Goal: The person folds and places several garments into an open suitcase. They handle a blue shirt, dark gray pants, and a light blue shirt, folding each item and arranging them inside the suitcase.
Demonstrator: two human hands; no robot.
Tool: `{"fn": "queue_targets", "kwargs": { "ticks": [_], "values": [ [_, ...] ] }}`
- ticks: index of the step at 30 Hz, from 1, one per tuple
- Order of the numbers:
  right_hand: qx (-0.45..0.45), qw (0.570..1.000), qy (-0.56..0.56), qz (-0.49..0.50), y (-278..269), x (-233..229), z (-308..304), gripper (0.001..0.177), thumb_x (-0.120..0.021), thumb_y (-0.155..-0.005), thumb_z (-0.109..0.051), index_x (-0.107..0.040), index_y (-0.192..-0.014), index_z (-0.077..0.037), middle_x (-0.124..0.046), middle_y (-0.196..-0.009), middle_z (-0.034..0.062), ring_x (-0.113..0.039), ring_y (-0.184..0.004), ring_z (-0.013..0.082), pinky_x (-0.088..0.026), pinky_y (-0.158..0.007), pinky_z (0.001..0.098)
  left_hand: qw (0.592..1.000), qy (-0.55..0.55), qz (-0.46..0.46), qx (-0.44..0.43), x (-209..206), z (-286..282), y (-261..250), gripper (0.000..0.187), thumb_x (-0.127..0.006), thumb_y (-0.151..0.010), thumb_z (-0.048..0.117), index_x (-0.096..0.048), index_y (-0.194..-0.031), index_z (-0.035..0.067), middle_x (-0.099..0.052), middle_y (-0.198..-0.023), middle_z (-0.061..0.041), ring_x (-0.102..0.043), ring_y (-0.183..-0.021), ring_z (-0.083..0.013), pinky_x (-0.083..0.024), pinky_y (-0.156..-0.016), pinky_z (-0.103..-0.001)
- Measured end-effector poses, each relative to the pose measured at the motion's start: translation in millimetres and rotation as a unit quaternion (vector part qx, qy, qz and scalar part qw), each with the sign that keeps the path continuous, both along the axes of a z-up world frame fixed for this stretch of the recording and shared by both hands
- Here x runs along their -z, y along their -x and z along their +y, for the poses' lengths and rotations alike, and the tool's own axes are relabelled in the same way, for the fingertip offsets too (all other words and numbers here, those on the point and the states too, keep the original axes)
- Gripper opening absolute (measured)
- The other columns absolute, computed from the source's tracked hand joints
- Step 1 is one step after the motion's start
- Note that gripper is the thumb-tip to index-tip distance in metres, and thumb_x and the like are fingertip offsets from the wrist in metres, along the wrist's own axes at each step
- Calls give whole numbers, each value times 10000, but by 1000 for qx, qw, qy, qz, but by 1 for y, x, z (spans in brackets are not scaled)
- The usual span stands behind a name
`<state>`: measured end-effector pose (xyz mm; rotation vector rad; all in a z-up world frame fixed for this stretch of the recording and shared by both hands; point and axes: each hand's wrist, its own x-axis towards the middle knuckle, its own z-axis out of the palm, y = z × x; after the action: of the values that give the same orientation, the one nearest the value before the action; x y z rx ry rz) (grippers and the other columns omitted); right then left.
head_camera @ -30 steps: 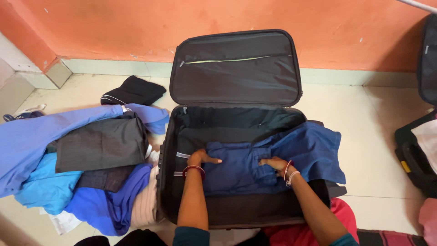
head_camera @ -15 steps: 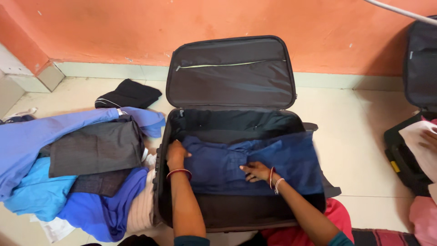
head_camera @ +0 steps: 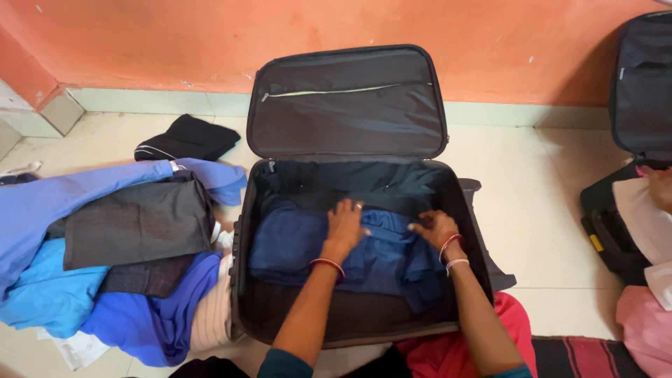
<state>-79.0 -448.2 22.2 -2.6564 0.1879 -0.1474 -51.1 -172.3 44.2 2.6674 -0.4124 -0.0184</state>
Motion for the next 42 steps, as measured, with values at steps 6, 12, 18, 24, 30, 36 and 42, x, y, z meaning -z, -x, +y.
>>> {"fn": "queue_targets", "kwargs": {
  "ticks": [6,12,18,24,30,36,42],
  "values": [
    [76,954,233,175,3,41,14,576,-782,-844,-327,-629,-1331,-60,-614,-1341,204,-600,-1244,350,-524,-1007,465,985,-112,128,33,33,-8,17,1468,-938,-593,569,-11,-1644,132,79,-1705,-224,115,-1578,-381,-1,-1200,-708],
    [50,932,256,253,-14,32,-13,339,-674,-917,-183,-734,-1239,-95,-693,-1269,191,-675,-1196,362,-574,-987,458,987,-108,120,23,59,-6,12,1482,-939,-586,568,6,-1651,158,77,-1705,-223,111,-1572,-405,19,-1201,-700],
    [22,974,176,143,-33,-19,-45,400,-681,-897,-342,-733,-1196,-83,-726,-1180,241,-689,-1127,404,-543,-998,460,993,-90,75,9,72,-12,14,1476,-948,-575,548,-18,-1650,151,21,-1706,-229,63,-1574,-414,2,-1196,-703],
    [-66,989,65,117,-45,-22,-89,380,-728,-830,-285,-733,-1175,-126,-749,-1164,171,-696,-1121,362,-534,-985,419,993,-75,85,15,61,-9,18,1483,-946,-574,565,-28,-1651,123,21,-1702,-242,74,-1573,-419,7,-1198,-709],
    [-148,954,-89,247,-43,-69,-57,428,-694,-853,-184,-699,-1280,-181,-769,-1219,113,-706,-1168,264,-512,-1032,376,985,54,159,26,18,22,-24,1144,-759,-746,680,-258,-1551,41,-246,-1585,-279,-204,-1480,-429,-277,-1134,-630],
    [-200,883,-255,341,-33,-150,97,561,-576,-904,-303,-595,-1450,-175,-484,-1595,63,-512,-1346,205,-555,-1023,466,894,271,352,-53,-33,107,-37,1101,-253,-844,874,-583,-1323,-61,-779,-1085,-352,-783,-989,-434,-620,-764,-454],
    [-163,812,-439,349,-47,-149,208,838,-544,-930,-554,-255,-1552,-72,-708,-1252,286,-736,-1099,358,-582,-973,444,849,310,372,-212,-5,179,-28,1166,-304,-748,905,-514,-1458,4,-612,-1326,-346,-667,-1118,-417,-578,-870,-476]
  ]
}}
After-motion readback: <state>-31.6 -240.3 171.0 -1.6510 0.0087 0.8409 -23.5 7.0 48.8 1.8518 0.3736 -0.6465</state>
